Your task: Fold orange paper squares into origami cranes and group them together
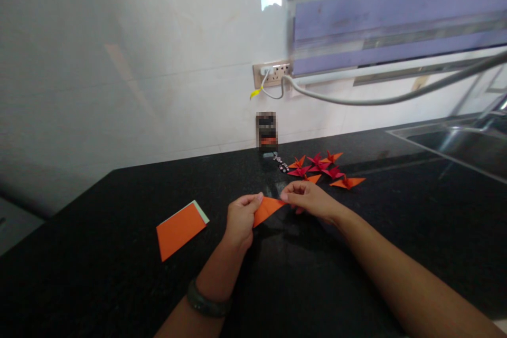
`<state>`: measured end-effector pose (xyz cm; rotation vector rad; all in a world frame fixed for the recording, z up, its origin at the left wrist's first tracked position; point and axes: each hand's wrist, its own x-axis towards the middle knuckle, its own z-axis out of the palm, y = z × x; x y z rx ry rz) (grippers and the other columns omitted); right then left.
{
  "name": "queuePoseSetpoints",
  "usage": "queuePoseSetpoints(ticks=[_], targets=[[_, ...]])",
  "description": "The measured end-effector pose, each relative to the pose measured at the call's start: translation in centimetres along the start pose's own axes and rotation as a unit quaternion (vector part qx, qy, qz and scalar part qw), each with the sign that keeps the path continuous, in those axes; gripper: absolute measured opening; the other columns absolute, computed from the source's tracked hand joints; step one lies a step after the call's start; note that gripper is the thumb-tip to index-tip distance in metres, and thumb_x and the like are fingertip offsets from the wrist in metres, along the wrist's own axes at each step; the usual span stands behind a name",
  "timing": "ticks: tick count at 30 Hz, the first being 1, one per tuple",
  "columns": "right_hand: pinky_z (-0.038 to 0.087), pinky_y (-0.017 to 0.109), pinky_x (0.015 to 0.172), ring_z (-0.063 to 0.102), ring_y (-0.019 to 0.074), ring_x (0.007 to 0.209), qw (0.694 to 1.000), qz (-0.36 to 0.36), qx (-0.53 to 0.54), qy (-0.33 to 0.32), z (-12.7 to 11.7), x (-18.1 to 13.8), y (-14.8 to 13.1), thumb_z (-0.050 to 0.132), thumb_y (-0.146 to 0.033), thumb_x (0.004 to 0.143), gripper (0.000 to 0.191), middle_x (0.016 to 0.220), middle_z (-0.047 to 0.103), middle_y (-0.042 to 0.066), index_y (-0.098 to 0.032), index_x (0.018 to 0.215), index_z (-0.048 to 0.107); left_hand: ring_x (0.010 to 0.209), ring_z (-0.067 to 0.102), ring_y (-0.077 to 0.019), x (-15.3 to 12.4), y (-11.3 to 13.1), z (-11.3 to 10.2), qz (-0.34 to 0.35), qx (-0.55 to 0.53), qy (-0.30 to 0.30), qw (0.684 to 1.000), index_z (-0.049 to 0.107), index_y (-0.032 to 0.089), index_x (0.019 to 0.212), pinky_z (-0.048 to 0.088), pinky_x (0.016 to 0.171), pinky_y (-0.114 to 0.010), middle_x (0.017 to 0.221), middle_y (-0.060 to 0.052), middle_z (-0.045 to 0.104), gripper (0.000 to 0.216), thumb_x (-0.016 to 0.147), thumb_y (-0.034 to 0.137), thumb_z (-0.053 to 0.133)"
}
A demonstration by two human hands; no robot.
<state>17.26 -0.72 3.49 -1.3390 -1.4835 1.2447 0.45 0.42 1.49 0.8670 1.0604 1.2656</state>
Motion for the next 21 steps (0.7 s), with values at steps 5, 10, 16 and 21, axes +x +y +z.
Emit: queuePoseSetpoints(ticks=[5, 10, 16, 21], targets=[[0.031, 0.016, 0.041, 0.041, 0.0049, 0.046, 0.999, -0.003, -0.004, -0.053, 1.9, 0.2, 1.1, 0.068, -0.037, 0.060, 0.027, 0.053, 0.049, -0.004, -0.013, 0.064, 0.056, 0.054, 0.055, -0.0130, -0.6, 0.0, 0.5, -0.003, 0.037, -0.029, 0.999, 0.067, 0.012, 0.064, 0.044, 0.055, -0.026, 0.059, -0.004, 0.065, 0.021, 0.054, 0.028, 0.073], [0.027, 0.017, 0.039, 0.037, 0.0043, 0.040, 0.999, 0.010, -0.022, -0.048, 1.8, 0.4, 1.5, 0.064, -0.027, 0.062, 0.018, 0.047, 0.046, -0.006, -0.014, 0.058, 0.053, 0.049, 0.052, -0.0116, -1.1, 0.5, 0.9, 0.064, 0.140, 0.005, 0.988, 0.067, 0.013, 0.059, 0.039, 0.049, -0.023, 0.053, -0.002, 0.062, 0.011, 0.056, 0.023, 0.069], [0.032, 0.018, 0.042, 0.039, 0.0050, 0.042, 0.999, -0.035, 0.028, 0.026, 1.0, 0.4, 0.6, 0.063, -0.032, 0.064, 0.025, 0.047, 0.045, -0.006, -0.015, 0.056, 0.047, 0.044, 0.050, -0.0106, -0.7, 0.0, 0.6, 0.086, 0.161, -0.028, 0.983, 0.061, 0.014, 0.055, 0.037, 0.045, -0.021, 0.046, 0.000, 0.057, 0.011, 0.060, 0.024, 0.065], [0.033, 0.018, 0.042, 0.041, 0.0054, 0.043, 0.997, -0.037, 0.062, 0.030, 1.5, 0.6, 0.9, 0.063, -0.036, 0.064, 0.025, 0.050, 0.047, -0.005, -0.015, 0.064, 0.051, 0.047, 0.054, -0.0115, -0.6, -0.4, 0.4, 0.056, 0.153, -0.072, 0.984, 0.058, 0.015, 0.058, 0.039, 0.048, -0.021, 0.049, -0.001, 0.060, 0.012, 0.062, 0.025, 0.064]])
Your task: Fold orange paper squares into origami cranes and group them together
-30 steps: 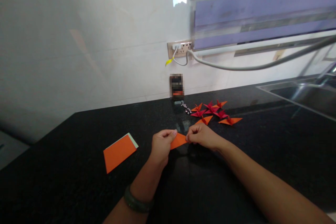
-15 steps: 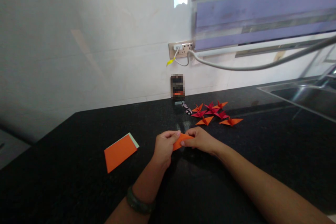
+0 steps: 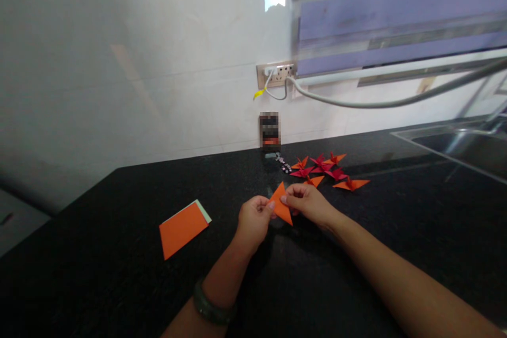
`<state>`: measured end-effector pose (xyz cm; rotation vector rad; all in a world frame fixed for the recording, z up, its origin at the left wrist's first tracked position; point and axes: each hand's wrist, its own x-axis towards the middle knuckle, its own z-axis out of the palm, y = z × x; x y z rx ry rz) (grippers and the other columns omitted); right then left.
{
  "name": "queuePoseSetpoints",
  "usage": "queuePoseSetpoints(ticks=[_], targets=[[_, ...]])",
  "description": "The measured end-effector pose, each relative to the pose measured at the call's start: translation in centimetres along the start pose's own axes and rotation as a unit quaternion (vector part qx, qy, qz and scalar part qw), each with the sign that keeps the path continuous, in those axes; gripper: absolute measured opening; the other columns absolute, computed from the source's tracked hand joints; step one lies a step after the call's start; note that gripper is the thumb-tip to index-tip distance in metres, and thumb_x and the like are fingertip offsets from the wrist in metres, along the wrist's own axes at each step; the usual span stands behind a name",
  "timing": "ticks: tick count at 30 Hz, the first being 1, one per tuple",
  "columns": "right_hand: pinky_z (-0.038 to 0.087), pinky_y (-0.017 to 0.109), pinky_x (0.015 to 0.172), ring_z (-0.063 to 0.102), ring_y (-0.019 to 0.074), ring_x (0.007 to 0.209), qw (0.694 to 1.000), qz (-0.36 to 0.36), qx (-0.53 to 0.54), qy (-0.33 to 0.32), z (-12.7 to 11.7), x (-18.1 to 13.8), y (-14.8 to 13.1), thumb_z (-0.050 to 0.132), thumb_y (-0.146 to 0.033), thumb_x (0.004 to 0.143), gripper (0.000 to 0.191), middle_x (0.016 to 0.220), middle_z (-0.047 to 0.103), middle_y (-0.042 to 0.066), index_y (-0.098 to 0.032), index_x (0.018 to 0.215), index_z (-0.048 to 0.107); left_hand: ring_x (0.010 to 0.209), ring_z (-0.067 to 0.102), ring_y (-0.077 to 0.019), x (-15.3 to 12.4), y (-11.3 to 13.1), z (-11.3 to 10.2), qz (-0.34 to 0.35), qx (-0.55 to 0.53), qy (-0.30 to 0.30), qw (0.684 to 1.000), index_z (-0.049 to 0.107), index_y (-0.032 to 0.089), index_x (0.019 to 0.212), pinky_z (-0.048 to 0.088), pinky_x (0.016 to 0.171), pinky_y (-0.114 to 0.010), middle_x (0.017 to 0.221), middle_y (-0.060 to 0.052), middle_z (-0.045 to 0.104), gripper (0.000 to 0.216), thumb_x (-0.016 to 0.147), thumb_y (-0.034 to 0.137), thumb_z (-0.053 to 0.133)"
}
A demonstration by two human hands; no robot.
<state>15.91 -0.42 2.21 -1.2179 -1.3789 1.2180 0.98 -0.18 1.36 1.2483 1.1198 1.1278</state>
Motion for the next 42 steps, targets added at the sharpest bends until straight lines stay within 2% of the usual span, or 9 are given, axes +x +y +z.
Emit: queuePoseSetpoints(ticks=[5, 10, 13, 19, 27, 42], targets=[[0.029, 0.019, 0.041, 0.038, 0.0056, 0.042, 0.999, -0.012, -0.026, -0.031, -0.1, 0.0, 0.1, 0.060, -0.037, 0.067, 0.025, 0.048, 0.046, -0.005, -0.014, 0.062, 0.052, 0.048, 0.054, -0.0100, -0.3, 0.7, 0.1, -0.025, -0.014, 0.008, 1.000, 0.059, 0.014, 0.061, 0.037, 0.048, -0.019, 0.050, -0.001, 0.060, 0.014, 0.064, 0.026, 0.063], [0.025, 0.019, 0.041, 0.034, 0.0055, 0.043, 0.996, -0.049, -0.068, 0.018, -0.2, -0.1, -0.2, 0.062, -0.037, 0.066, 0.028, 0.046, 0.042, -0.005, -0.015, 0.055, 0.049, 0.049, 0.054, -0.0101, -0.5, 0.8, 0.2, -0.034, -0.015, 0.001, 0.999, 0.060, 0.013, 0.063, 0.037, 0.048, -0.019, 0.052, -0.002, 0.060, 0.022, 0.066, 0.035, 0.062], [0.030, 0.020, 0.043, 0.039, 0.0060, 0.044, 0.999, -0.040, -0.023, -0.009, 0.1, -0.3, -0.5, 0.061, -0.041, 0.067, 0.031, 0.048, 0.046, -0.004, -0.014, 0.057, 0.052, 0.047, 0.051, -0.0086, -0.4, 0.6, 0.2, -0.046, -0.053, -0.004, 0.998, 0.058, 0.013, 0.062, 0.037, 0.048, -0.019, 0.051, -0.001, 0.057, 0.029, 0.068, 0.041, 0.059], [0.038, 0.019, 0.045, 0.046, 0.0062, 0.049, 0.993, 0.003, 0.101, -0.062, 0.5, -0.6, -0.9, 0.059, -0.050, 0.067, 0.037, 0.060, 0.053, -0.001, -0.013, 0.068, 0.056, 0.050, 0.054, -0.0102, -0.3, 0.6, 0.0, -0.094, -0.165, -0.090, 0.978, 0.056, 0.013, 0.076, 0.038, 0.047, -0.020, 0.061, -0.003, 0.060, 0.033, 0.074, 0.046, 0.052], [0.038, 0.018, 0.044, 0.048, 0.0053, 0.048, 0.990, 0.000, 0.116, -0.085, 0.5, -0.7, -0.5, 0.066, -0.043, 0.065, 0.032, 0.060, 0.056, -0.002, -0.013, 0.075, 0.060, 0.050, 0.056, -0.0123, -0.4, 0.5, 0.0, -0.088, -0.196, -0.125, 0.968, 0.052, 0.014, 0.079, 0.042, 0.048, -0.023, 0.061, -0.003, 0.060, 0.029, 0.079, 0.042, 0.047], [0.039, 0.017, 0.045, 0.049, 0.0046, 0.048, 0.990, -0.012, 0.103, -0.098, 0.4, -0.5, -0.3, 0.067, -0.036, 0.066, 0.025, 0.063, 0.059, -0.002, -0.013, 0.076, 0.061, 0.048, 0.055, -0.0107, -0.3, 0.3, -0.1, -0.089, -0.171, -0.105, 0.976, 0.052, 0.014, 0.080, 0.040, 0.047, -0.021, 0.059, -0.002, 0.060, 0.028, 0.079, 0.042, 0.047]])
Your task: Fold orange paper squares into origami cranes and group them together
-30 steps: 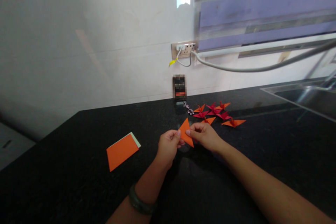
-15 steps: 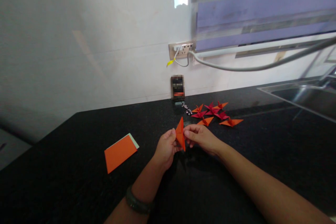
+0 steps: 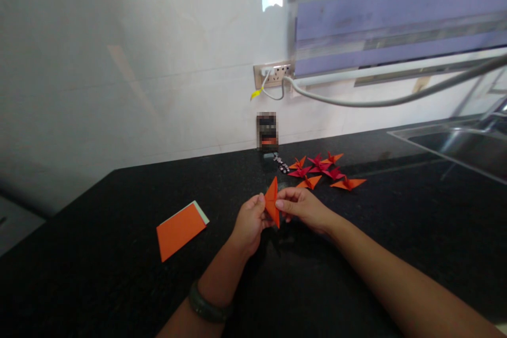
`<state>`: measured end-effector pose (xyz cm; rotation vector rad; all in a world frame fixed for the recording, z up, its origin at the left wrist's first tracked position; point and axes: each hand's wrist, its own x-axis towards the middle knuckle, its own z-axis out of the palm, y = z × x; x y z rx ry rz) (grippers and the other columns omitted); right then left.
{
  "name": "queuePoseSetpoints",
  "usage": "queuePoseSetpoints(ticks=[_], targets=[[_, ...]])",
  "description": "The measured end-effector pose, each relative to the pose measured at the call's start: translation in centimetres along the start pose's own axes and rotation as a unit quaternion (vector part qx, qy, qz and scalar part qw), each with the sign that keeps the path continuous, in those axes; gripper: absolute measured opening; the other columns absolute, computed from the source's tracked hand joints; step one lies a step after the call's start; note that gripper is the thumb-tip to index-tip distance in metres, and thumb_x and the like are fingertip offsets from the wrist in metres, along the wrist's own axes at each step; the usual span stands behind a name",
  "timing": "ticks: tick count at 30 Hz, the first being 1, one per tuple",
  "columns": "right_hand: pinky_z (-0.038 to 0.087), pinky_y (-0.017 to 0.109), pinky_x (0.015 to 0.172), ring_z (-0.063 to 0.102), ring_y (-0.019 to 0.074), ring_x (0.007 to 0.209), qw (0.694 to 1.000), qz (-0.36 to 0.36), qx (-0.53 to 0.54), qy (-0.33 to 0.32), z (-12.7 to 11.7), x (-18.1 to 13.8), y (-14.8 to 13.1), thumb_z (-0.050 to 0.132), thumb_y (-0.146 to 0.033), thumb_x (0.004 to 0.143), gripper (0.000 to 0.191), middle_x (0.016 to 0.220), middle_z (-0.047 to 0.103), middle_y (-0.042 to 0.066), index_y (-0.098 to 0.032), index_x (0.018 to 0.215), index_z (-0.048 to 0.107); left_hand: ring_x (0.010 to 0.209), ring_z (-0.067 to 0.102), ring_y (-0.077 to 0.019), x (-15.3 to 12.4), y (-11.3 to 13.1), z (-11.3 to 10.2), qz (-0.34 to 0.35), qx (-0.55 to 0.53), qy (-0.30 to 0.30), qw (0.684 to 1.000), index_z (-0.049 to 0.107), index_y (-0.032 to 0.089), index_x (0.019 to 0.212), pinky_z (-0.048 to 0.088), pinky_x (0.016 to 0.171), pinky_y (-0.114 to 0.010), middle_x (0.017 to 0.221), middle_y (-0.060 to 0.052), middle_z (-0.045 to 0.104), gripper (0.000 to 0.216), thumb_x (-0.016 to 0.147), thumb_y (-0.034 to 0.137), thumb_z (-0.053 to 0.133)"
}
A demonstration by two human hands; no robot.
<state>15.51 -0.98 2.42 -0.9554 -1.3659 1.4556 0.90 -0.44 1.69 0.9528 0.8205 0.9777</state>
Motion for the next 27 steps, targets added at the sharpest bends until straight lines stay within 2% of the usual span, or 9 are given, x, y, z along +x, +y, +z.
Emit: queuePoseSetpoints(ticks=[12, 21, 24, 27], targets=[[0.039, 0.017, 0.046, 0.050, 0.0049, 0.049, 1.000, -0.007, 0.008, 0.005, -0.10, 0.10, 0.12, 0.068, -0.034, 0.064, 0.024, 0.065, 0.060, -0.001, -0.014, 0.077, 0.062, 0.049, 0.055, -0.0105, 0.01, -0.02, -0.10, -0.010, -0.013, -0.008, 1.000, 0.054, 0.014, 0.082, 0.040, 0.047, -0.021, 0.062, -0.003, 0.061, 0.029, 0.079, 0.042, 0.048], [0.039, 0.018, 0.046, 0.049, 0.0052, 0.047, 1.000, 0.002, -0.015, 0.014, -0.20, 0.06, 0.08, 0.064, -0.032, 0.067, 0.022, 0.062, 0.059, -0.001, -0.013, 0.077, 0.062, 0.048, 0.054, -0.0100, -0.12, 0.39, 0.06, -0.016, -0.032, 0.018, 0.999, 0.054, 0.015, 0.079, 0.040, 0.047, -0.020, 0.059, -0.001, 0.059, 0.025, 0.076, 0.040, 0.052], [0.038, 0.018, 0.046, 0.048, 0.0053, 0.047, 1.000, 0.010, -0.015, 0.026, -0.10, 0.13, -0.06, 0.063, -0.027, 0.066, 0.016, 0.060, 0.058, -0.002, -0.013, 0.073, 0.060, 0.045, 0.050, -0.0082, -0.12, 0.43, 0.12, 0.004, 0.013, 0.052, 0.999, 0.054, 0.014, 0.066, 0.038, 0.046, -0.019, 0.051, 0.002, 0.053, 0.028, 0.072, 0.042, 0.056], [0.039, 0.020, 0.049, 0.050, 0.0072, 0.050, 0.999, -0.005, -0.017, 0.040, -0.05, 0.22, -0.18, 0.063, -0.022, 0.062, 0.012, 0.060, 0.058, -0.002, -0.013, 0.070, 0.059, 0.045, 0.049, -0.0079, -0.18, 0.33, 0.21, 0.027, 0.114, 0.062, 0.991, 0.054, 0.013, 0.053, 0.038, 0.047, -0.019, 0.048, 0.000, 0.051, 0.035, 0.070, 0.043, 0.058]])
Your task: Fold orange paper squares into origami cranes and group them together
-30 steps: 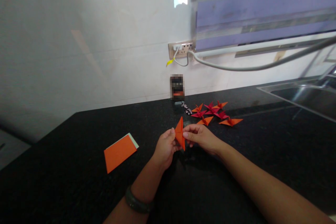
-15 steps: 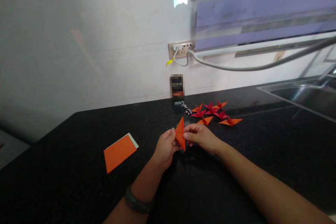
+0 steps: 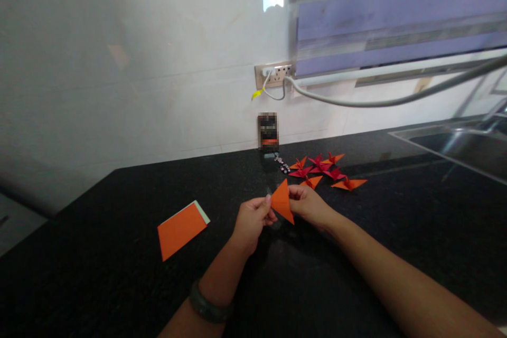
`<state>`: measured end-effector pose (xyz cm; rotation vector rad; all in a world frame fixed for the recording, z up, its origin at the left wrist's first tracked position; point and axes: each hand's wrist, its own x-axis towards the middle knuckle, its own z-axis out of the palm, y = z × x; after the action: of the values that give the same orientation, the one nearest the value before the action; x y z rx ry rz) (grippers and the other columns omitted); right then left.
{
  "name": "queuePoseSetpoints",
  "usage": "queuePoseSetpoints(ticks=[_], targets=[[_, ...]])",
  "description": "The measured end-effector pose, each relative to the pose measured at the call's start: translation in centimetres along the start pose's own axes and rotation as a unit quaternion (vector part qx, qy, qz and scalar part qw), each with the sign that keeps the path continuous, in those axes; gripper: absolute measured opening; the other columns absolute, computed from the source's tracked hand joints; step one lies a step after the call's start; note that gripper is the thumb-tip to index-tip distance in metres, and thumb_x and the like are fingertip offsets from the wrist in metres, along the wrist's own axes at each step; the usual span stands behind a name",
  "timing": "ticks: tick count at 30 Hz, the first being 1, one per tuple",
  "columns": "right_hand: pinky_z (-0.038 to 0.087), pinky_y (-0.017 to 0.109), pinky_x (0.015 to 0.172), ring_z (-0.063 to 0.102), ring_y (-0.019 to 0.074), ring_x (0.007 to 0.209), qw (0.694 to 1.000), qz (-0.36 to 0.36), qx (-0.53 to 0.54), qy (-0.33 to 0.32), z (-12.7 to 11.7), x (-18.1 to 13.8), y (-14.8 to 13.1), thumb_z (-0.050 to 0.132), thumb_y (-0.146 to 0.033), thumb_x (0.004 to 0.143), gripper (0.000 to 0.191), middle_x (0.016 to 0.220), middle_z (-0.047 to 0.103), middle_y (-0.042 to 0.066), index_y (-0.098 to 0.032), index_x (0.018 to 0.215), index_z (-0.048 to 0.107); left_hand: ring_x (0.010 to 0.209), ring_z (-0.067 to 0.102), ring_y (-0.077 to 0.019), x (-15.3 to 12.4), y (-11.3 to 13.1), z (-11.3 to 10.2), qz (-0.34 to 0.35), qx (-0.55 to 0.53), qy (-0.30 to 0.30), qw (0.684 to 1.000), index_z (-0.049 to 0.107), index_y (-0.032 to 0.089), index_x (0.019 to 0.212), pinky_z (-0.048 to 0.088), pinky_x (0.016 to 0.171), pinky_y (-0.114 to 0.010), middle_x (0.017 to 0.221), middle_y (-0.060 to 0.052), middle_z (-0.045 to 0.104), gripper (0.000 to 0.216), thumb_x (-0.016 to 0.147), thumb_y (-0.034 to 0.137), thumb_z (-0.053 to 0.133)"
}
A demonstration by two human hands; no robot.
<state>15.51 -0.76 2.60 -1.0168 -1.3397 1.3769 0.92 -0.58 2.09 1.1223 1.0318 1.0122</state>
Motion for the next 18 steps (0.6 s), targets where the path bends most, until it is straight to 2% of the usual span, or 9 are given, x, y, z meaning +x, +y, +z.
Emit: queuePoseSetpoints(ticks=[4, 9, 12, 18], targets=[[0.038, 0.021, 0.049, 0.048, 0.0086, 0.050, 0.999, -0.021, -0.046, 0.007, -0.26, 0.13, 0.14, 0.064, -0.017, 0.058, 0.011, 0.057, 0.056, -0.003, -0.014, 0.063, 0.054, 0.047, 0.051, -0.0092, -0.25, -0.01, 0.17, -0.003, 0.066, -0.044, 0.997, 0.058, 0.011, 0.051, 0.039, 0.049, -0.021, 0.051, -0.003, 0.056, 0.037, 0.070, 0.044, 0.057], [0.037, 0.021, 0.049, 0.048, 0.0095, 0.053, 0.985, -0.081, -0.154, 0.012, -0.50, 0.04, 0.38, 0.053, -0.011, 0.063, 0.005, 0.058, 0.054, -0.003, -0.016, 0.062, 0.052, 0.050, 0.057, -0.0118, -0.38, 0.22, 0.38, -0.067, 0.018, -0.077, 0.995, 0.058, 0.011, 0.060, 0.041, 0.050, -0.022, 0.055, -0.006, 0.060, 0.042, 0.071, 0.051, 0.053], [0.037, 0.021, 0.052, 0.048, 0.0092, 0.054, 0.968, -0.132, -0.211, 0.023, -0.40, -0.19, 0.19, 0.046, -0.004, 0.061, 0.015, 0.059, 0.053, -0.003, -0.016, 0.061, 0.053, 0.047, 0.058, -0.0130, -0.30, 0.25, 0.35, -0.119, -0.013, -0.075, 0.990, 0.056, 0.011, 0.067, 0.040, 0.047, -0.022, 0.053, -0.005, 0.060, 0.045, 0.071, 0.056, 0.049], [0.037, 0.022, 0.056, 0.049, 0.0107, 0.059, 0.930, -0.201, -0.307, 0.026, -0.47, -0.38, -0.16, 0.048, -0.003, 0.061, 0.017, 0.062, 0.054, -0.001, -0.017, 0.063, 0.056, 0.049, 0.060, -0.0129, -0.28, 0.04, -0.02, -0.117, -0.031, -0.103, 0.987, 0.058, 0.010, 0.070, 0.041, 0.048, -0.021, 0.055, -0.006, 0.062, 0.042, 0.070, 0.052, 0.054]])
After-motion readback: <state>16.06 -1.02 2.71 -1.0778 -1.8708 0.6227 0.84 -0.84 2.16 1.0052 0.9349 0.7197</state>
